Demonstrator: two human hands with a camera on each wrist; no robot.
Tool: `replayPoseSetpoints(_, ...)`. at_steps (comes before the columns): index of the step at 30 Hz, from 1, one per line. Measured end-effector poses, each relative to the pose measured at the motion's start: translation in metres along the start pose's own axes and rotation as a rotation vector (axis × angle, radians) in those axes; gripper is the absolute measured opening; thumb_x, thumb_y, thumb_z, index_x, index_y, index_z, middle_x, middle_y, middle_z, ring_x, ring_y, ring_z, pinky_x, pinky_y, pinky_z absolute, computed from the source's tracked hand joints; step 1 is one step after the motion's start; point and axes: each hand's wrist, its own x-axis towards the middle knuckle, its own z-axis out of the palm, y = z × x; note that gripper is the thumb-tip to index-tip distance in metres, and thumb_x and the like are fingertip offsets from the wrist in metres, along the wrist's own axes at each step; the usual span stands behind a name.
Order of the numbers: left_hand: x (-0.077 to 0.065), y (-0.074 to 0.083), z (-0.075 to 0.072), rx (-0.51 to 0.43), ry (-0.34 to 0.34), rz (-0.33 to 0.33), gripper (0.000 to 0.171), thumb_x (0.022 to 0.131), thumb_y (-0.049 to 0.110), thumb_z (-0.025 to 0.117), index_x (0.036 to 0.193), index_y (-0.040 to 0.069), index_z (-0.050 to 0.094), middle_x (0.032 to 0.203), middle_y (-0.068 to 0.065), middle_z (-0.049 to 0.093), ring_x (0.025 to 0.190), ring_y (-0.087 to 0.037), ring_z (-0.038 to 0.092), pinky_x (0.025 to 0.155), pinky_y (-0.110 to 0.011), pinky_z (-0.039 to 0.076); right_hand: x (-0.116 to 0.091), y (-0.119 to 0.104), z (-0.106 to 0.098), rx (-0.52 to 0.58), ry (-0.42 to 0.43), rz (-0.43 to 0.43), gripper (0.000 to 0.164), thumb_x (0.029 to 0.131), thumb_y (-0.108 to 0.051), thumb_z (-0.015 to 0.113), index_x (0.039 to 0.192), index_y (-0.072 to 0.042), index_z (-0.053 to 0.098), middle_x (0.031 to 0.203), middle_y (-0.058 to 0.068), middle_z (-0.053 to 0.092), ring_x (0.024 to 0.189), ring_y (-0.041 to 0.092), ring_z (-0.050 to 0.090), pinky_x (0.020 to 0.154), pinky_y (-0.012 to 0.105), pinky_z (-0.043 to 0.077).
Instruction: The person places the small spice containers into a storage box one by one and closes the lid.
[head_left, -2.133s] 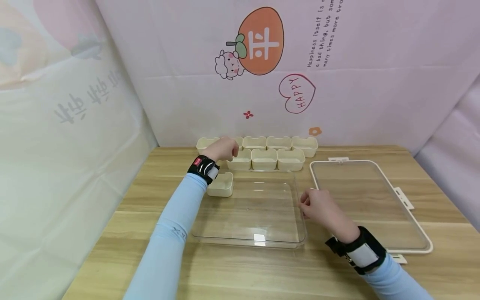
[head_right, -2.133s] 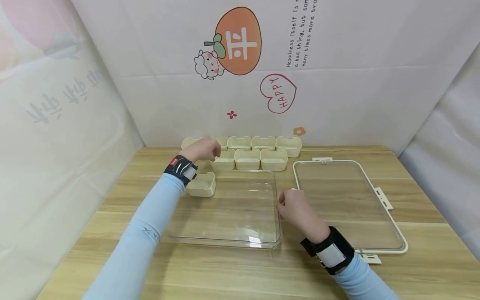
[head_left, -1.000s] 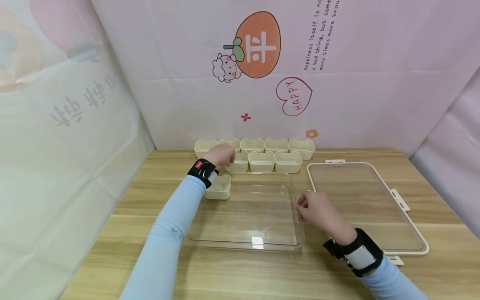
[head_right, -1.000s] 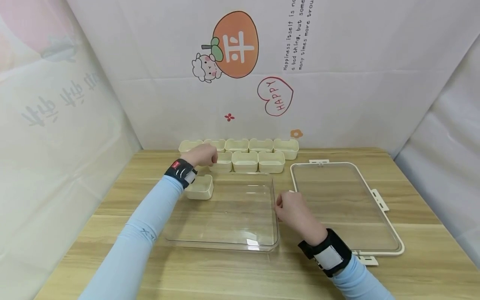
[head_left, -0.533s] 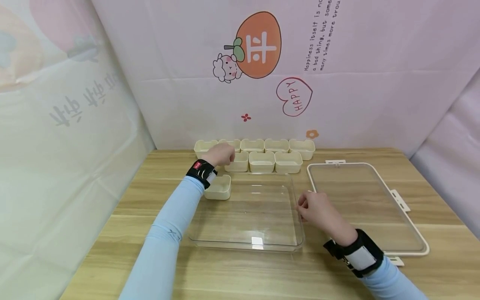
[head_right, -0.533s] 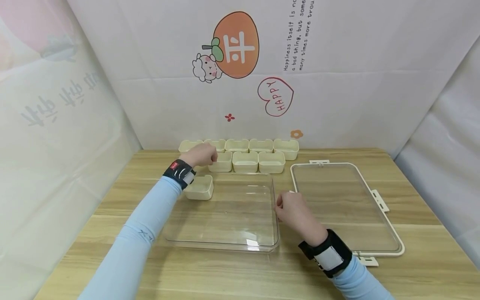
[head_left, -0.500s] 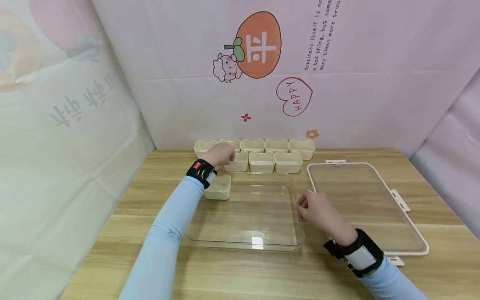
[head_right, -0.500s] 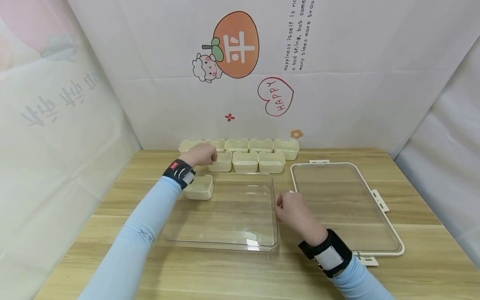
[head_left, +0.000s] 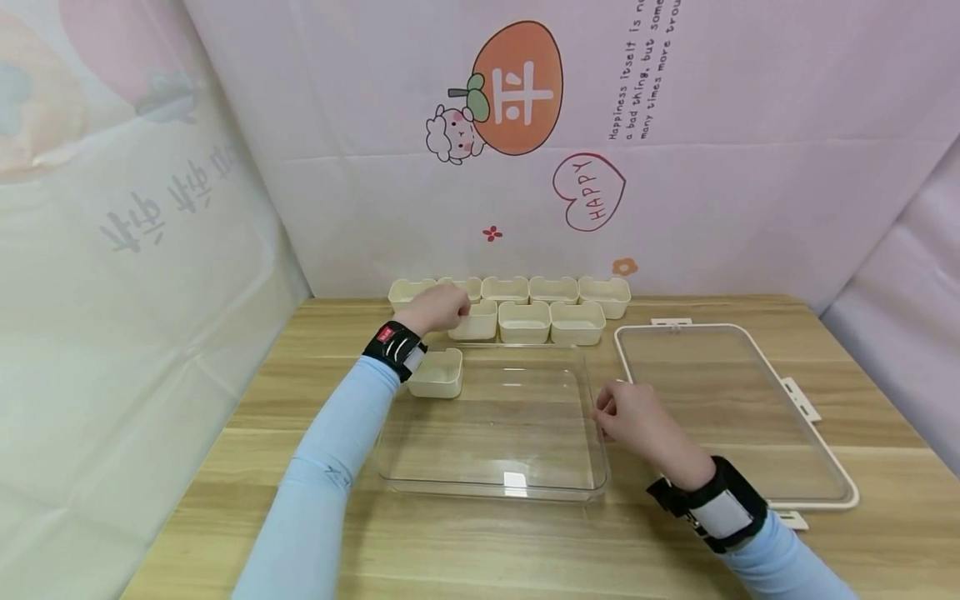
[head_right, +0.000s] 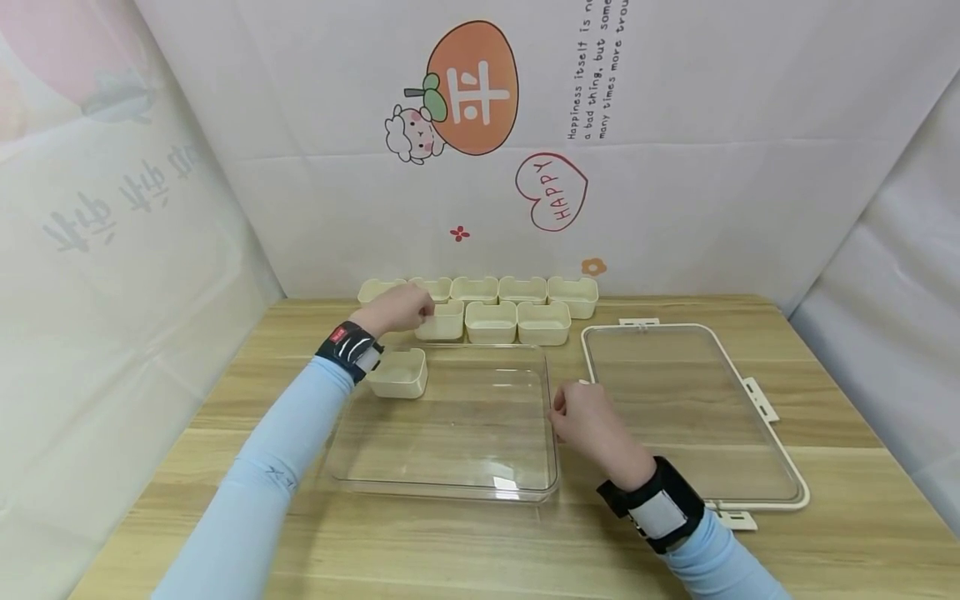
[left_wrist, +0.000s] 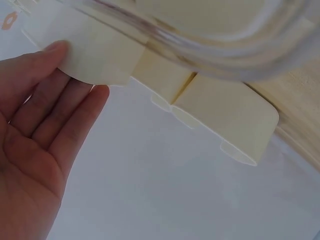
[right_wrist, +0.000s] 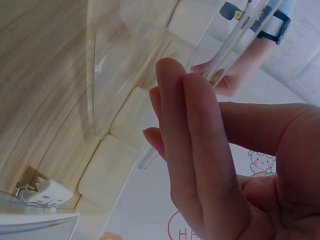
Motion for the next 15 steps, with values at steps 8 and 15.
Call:
replayPoseSetpoints(8,-0.009,0.001,-0.005,0.070,0.071,0.025,0.035,0.070,-0.011,0.046,0.054,0.017,0.031,0.056,0.004,0.022,0.052,-0.010,0.023,0.048,-0.022,0.020,0.000,0.000,0.000,-0.007,0.009,-0.013,0.007,0.087,-0.008,0.062,0.084,-0.001,0.061,0.062,0.000,0.063,0.056,0.011,0.059,0.050,0.026,0.045)
replayPoseSetpoints(15,-0.016,0.006,-0.012,0.095,0.111,0.038,0.032,0.074,-0.010,0.048,0.056,0.015,0.041,0.058,0.002,0.031,0.057,-0.012,0.030,0.053,-0.024,0.025,-0.001,-0.001,0.000,0.003,0.006,-0.017,0.007,0.087,-0.007,0.060,0.085,-0.001,0.061,0.063,0.001,0.063,0.057,0.012,0.060,0.051,0.025,0.045)
